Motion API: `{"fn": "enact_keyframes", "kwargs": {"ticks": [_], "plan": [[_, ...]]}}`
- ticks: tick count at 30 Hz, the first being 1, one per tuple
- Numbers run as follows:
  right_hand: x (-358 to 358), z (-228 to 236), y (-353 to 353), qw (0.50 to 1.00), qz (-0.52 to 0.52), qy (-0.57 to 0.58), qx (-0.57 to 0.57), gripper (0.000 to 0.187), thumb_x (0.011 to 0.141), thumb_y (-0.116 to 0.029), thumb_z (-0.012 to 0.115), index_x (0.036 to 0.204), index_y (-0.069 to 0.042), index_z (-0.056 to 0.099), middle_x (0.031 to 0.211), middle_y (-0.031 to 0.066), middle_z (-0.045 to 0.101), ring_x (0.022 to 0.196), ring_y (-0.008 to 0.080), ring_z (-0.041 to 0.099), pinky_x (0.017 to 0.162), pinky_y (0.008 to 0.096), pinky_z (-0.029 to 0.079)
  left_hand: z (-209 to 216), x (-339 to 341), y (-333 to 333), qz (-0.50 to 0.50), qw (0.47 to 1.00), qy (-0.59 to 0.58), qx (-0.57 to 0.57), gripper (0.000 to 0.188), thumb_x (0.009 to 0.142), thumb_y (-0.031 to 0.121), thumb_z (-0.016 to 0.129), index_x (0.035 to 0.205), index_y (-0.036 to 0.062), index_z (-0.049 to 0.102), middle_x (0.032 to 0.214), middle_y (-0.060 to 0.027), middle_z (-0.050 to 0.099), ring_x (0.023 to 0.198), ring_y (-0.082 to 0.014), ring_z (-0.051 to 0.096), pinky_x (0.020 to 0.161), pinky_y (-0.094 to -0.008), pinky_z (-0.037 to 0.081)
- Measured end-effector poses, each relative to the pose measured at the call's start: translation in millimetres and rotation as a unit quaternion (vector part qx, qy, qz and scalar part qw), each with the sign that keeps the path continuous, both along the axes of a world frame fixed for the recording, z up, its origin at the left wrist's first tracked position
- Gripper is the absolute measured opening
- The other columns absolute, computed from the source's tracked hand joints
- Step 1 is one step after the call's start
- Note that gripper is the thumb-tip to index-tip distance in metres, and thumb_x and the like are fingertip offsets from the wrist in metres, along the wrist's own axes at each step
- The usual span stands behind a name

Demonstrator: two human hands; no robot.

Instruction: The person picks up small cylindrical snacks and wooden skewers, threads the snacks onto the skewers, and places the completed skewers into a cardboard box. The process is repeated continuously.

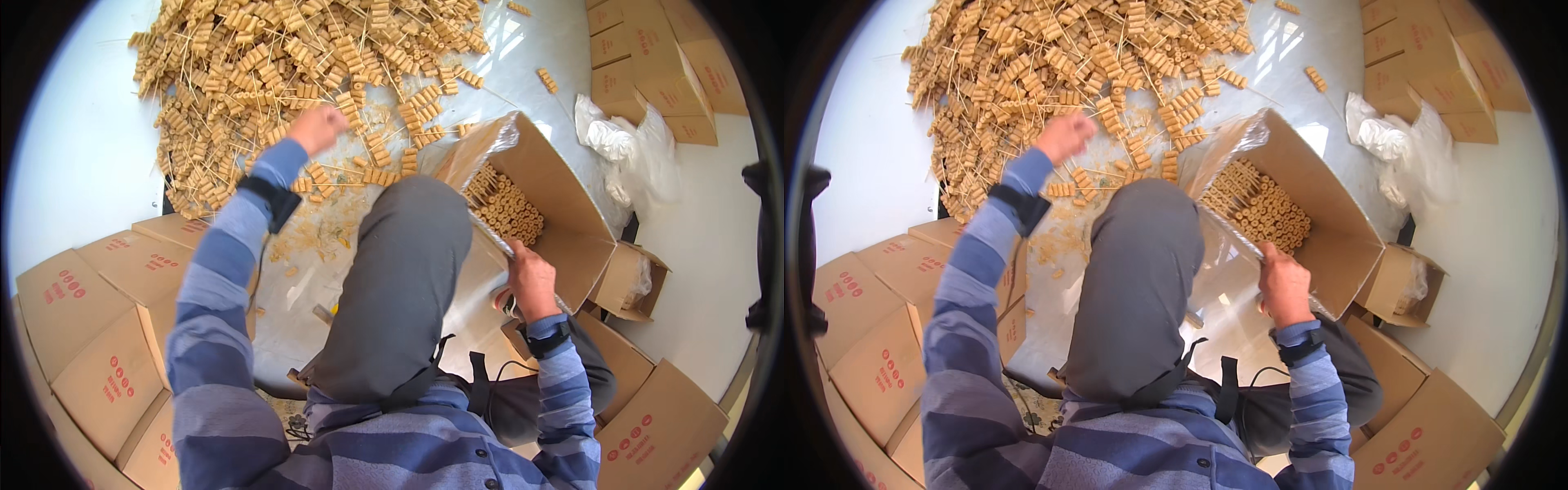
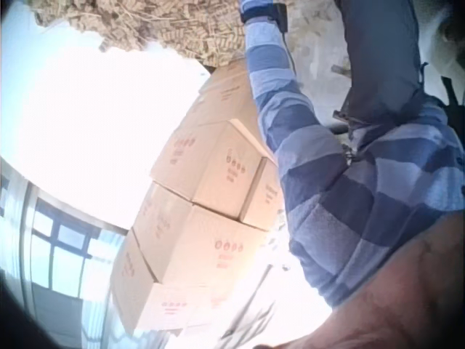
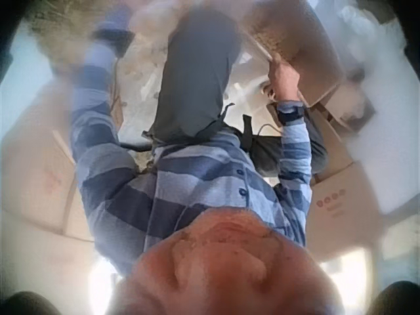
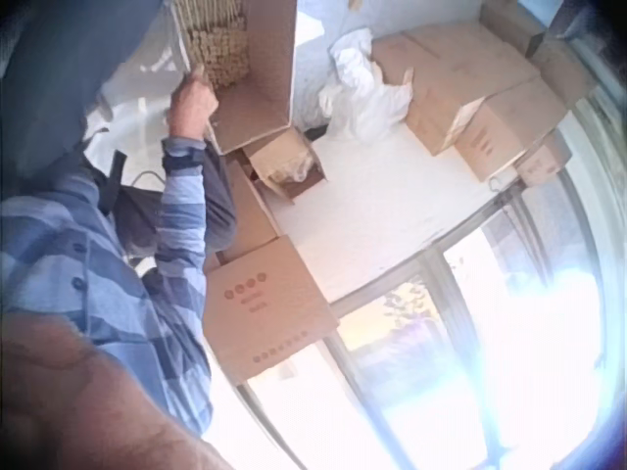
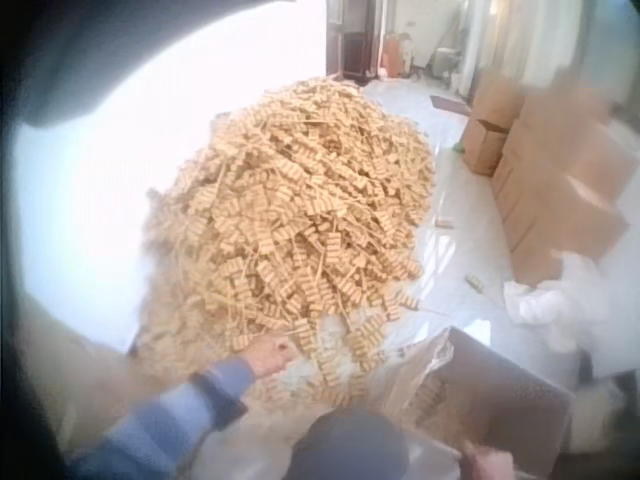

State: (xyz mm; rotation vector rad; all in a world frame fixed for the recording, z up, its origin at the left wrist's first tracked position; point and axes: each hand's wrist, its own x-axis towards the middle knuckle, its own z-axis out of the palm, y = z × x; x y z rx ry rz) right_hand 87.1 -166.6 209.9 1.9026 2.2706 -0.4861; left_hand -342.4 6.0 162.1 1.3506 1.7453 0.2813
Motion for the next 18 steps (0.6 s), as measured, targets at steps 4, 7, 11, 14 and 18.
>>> {"fn": "enact_keyframes", "kwargs": {"ticks": [4, 7, 11, 14, 18], "plan": [[21, 1, 21, 0.999, -0.016, -0.041, -0.009, 0.021, 0.092, -0.01, 0.055, 0.111, -0.014, 0.063, 0.088, 0.0137, 0.07, 0.081, 0.0341, 0.069, 0.069, 0.0461, 0.054, -141, 18, -44, 0.03, 0.998, -0.058, -0.005, 0.025, 0.088, 0.03, 0.068, 0.097, 0.0068, 0.07, 0.098, -0.0135, 0.072, 0.092, -0.0273, 0.069, 0.084, -0.0377, 0.054], [35, 6, 36, 0.999, -0.019, -0.031, -0.024, 0.022, 0.091, -0.01, 0.058, 0.112, -0.013, 0.063, 0.089, 0.0141, 0.07, 0.083, 0.0346, 0.068, 0.071, 0.0457, 0.053, -190, 57, -26, -0.009, 0.999, 0.002, 0.049, 0.029, 0.089, 0.028, 0.068, 0.105, 0.0037, 0.067, 0.098, -0.0147, 0.072, 0.093, -0.0289, 0.069, 0.082, -0.039, 0.055], [44, 13, 50, 0.998, -0.009, -0.025, -0.05, 0.023, 0.088, -0.009, 0.061, 0.111, -0.012, 0.064, 0.089, 0.0138, 0.069, 0.084, 0.0346, 0.067, 0.072, 0.0452, 0.053, -220, 94, 21, -0.008, 0.995, 0.094, 0.021, 0.03, 0.088, 0.025, 0.064, 0.109, 0.0028, 0.066, 0.11, -0.0212, 0.069, 0.104, -0.0383, 0.065, 0.091, -0.0441, 0.052], [40, 19, 52, 0.997, 0.004, -0.03, -0.076, 0.027, 0.085, -0.006, 0.062, 0.111, -0.012, 0.066, 0.091, 0.0135, 0.069, 0.085, 0.034, 0.067, 0.074, 0.0447, 0.053, -238, 110, 39, -0.014, 0.985, 0.17, -0.003, 0.027, 0.089, 0.019, 0.058, 0.11, 0.0047, 0.068, 0.116, -0.0218, 0.067, 0.108, -0.039, 0.065, 0.091, -0.0453, 0.053], [34, 25, 49, 0.994, 0.013, -0.03, -0.102, 0.037, 0.079, -0.002, 0.062, 0.114, -0.012, 0.067, 0.093, 0.0132, 0.07, 0.088, 0.0332, 0.067, 0.079, 0.044, 0.053, -249, 110, 50, -0.065, 0.978, 0.198, -0.011, 0.026, 0.09, 0.016, 0.053, 0.107, 0.0054, 0.071, 0.115, -0.0215, 0.067, 0.106, -0.039, 0.066, 0.089, -0.0462, 0.055]]}}
